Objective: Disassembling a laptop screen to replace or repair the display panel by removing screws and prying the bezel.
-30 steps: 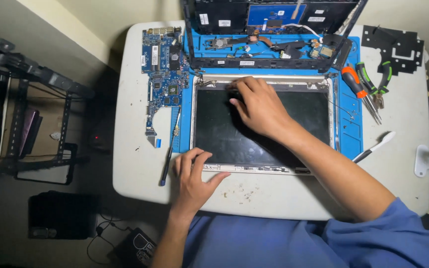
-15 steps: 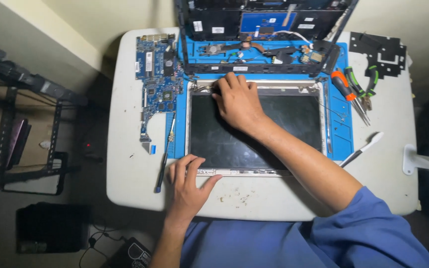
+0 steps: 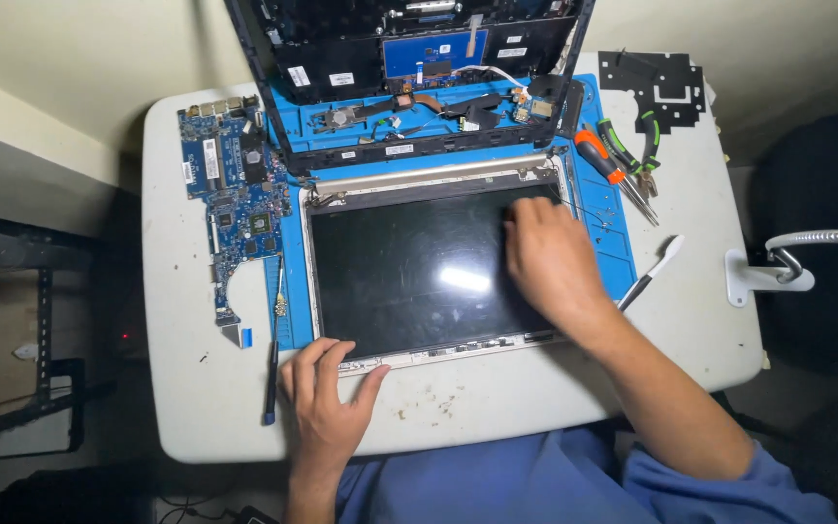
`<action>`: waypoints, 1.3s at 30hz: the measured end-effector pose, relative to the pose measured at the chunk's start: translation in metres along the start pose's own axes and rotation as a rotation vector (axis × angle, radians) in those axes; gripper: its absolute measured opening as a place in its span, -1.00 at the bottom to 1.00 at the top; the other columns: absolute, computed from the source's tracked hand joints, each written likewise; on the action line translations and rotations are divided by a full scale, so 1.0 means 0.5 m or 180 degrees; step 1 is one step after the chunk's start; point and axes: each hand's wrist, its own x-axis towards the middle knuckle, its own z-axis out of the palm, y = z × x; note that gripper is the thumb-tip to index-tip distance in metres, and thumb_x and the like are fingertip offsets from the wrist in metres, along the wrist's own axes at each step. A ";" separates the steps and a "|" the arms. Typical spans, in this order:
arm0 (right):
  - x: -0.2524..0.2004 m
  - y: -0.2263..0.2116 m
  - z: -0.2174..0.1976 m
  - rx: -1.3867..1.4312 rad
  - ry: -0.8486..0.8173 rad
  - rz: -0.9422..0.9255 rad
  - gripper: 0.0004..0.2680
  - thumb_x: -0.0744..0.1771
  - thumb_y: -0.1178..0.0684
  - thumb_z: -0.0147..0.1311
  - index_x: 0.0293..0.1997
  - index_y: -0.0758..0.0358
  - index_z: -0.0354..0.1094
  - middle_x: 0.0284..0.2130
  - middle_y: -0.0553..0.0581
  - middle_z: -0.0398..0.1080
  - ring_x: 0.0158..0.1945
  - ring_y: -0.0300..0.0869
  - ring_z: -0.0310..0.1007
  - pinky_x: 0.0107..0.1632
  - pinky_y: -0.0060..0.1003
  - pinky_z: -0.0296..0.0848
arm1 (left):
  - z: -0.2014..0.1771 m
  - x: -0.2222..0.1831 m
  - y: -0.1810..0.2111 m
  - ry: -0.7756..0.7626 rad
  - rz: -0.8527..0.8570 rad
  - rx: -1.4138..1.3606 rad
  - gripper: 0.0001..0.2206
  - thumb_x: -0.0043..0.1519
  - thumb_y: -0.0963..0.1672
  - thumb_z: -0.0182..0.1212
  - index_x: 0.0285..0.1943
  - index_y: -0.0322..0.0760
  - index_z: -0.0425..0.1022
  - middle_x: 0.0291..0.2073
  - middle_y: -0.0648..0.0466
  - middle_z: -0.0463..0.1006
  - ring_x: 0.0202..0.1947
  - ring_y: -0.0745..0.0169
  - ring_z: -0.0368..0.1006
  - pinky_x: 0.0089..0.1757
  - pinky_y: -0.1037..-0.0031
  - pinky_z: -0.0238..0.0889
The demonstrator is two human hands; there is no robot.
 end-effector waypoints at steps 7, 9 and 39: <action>-0.022 0.161 0.003 0.0146 -0.0084 0.0802 -0.86 0.32 0.22 0.03 -0.05 0.35 0.33 -0.24 0.37 0.42 -0.21 0.32 0.42 -0.19 0.19 0.39 | 0.012 0.016 -0.002 0.0018 0.0160 0.0000 -0.67 0.15 0.01 0.45 -0.06 -0.23 0.58 -0.04 -0.02 0.46 -0.03 0.02 0.34 -0.01 0.25 0.23; -0.007 0.170 0.008 0.0327 0.0012 0.0865 -0.88 0.34 0.17 0.06 -0.08 0.32 0.32 -0.24 0.33 0.45 -0.26 0.31 0.45 -0.22 0.15 0.38 | 0.009 0.015 -0.003 0.0003 0.0142 -0.0027 -0.66 0.14 0.00 0.46 -0.05 -0.24 0.58 -0.04 -0.02 0.46 -0.03 0.01 0.33 -0.02 0.26 0.24; 0.012 0.137 -0.121 0.1166 -0.0294 0.1319 -0.87 0.26 0.16 0.04 -0.17 0.27 0.41 -0.47 -0.02 0.44 -0.38 -0.21 0.40 -0.10 -0.25 0.38 | 0.013 0.003 -0.011 0.0136 0.0141 -0.0146 -0.71 0.16 0.00 0.45 -0.11 -0.24 0.61 -0.08 -0.01 0.47 -0.05 0.05 0.35 -0.06 0.31 0.31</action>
